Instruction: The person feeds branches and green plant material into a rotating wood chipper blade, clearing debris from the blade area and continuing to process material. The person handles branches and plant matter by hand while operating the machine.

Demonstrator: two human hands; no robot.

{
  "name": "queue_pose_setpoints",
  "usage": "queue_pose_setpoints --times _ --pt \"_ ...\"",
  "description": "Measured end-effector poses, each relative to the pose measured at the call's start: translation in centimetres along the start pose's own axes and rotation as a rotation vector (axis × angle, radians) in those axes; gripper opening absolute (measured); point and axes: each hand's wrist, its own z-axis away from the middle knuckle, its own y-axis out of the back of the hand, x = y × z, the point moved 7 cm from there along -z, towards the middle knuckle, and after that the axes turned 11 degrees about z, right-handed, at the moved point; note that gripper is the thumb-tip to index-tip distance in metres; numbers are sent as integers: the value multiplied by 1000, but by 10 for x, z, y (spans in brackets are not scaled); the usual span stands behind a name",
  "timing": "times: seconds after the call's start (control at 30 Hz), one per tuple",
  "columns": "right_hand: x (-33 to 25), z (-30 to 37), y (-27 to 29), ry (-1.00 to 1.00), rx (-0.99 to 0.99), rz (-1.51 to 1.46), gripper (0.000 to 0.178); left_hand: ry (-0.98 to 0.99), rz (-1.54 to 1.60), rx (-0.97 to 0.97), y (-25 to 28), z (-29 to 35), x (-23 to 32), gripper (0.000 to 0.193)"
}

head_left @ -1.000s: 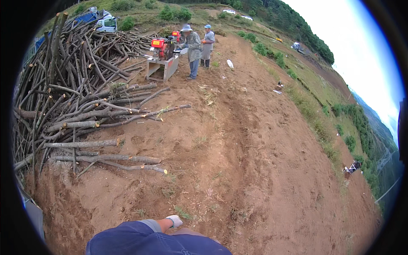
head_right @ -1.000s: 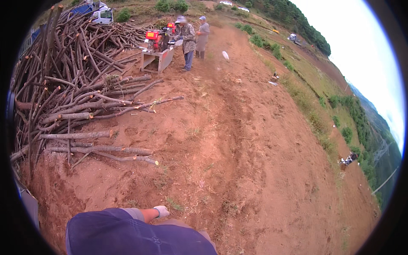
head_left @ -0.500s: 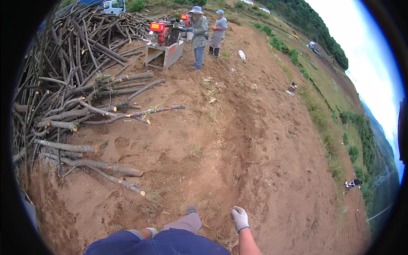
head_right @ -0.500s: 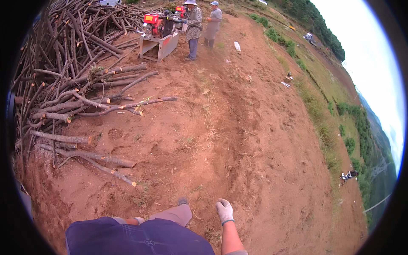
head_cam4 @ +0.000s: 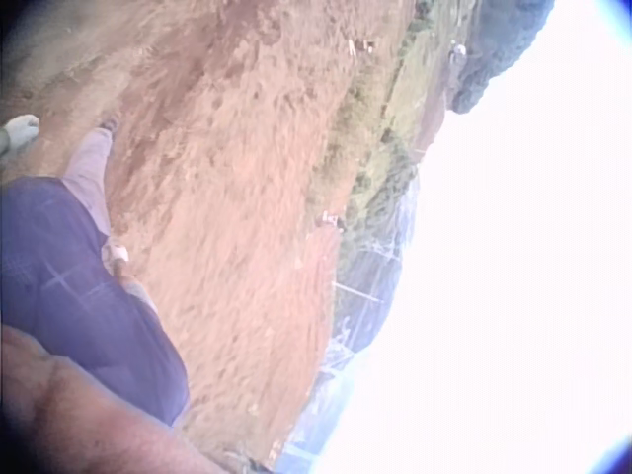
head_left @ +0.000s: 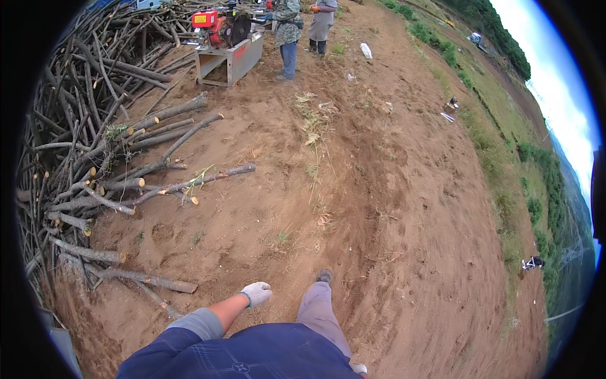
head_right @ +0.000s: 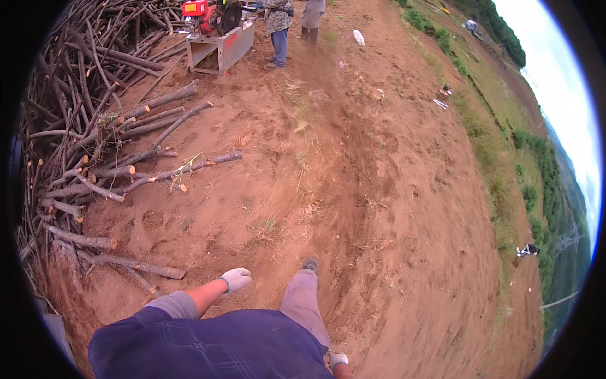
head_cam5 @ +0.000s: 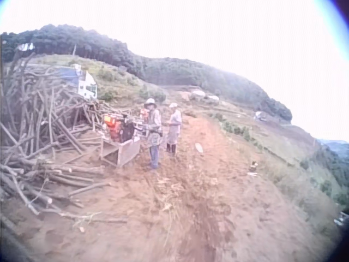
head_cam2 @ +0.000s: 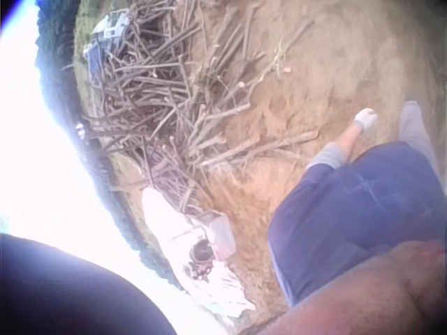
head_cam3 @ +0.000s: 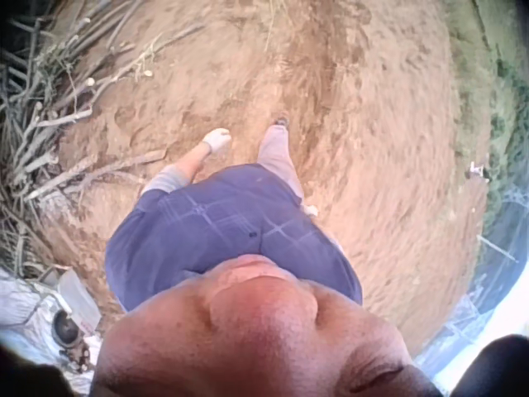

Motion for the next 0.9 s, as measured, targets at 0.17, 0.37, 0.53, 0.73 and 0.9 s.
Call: queue_pose_setpoints --times 0.17,0.37,0.53,0.73,0.9 --pt "-182 -100 24 96 -70 -3 31 218 -309 -229 26 -97 -16 53" --pt "-589 -130 171 555 70 129 43 -430 -821 -333 84 -171 52 32" --pt "-899 -121 227 709 256 703 44 65 30 -38 152 -295 74 40" --pt "-1109 -100 127 784 -8 465 65 314 283 -69 185 -448 98 41" --pt "-1204 -99 123 719 -35 804 70 245 33 -22 327 -565 200 32"
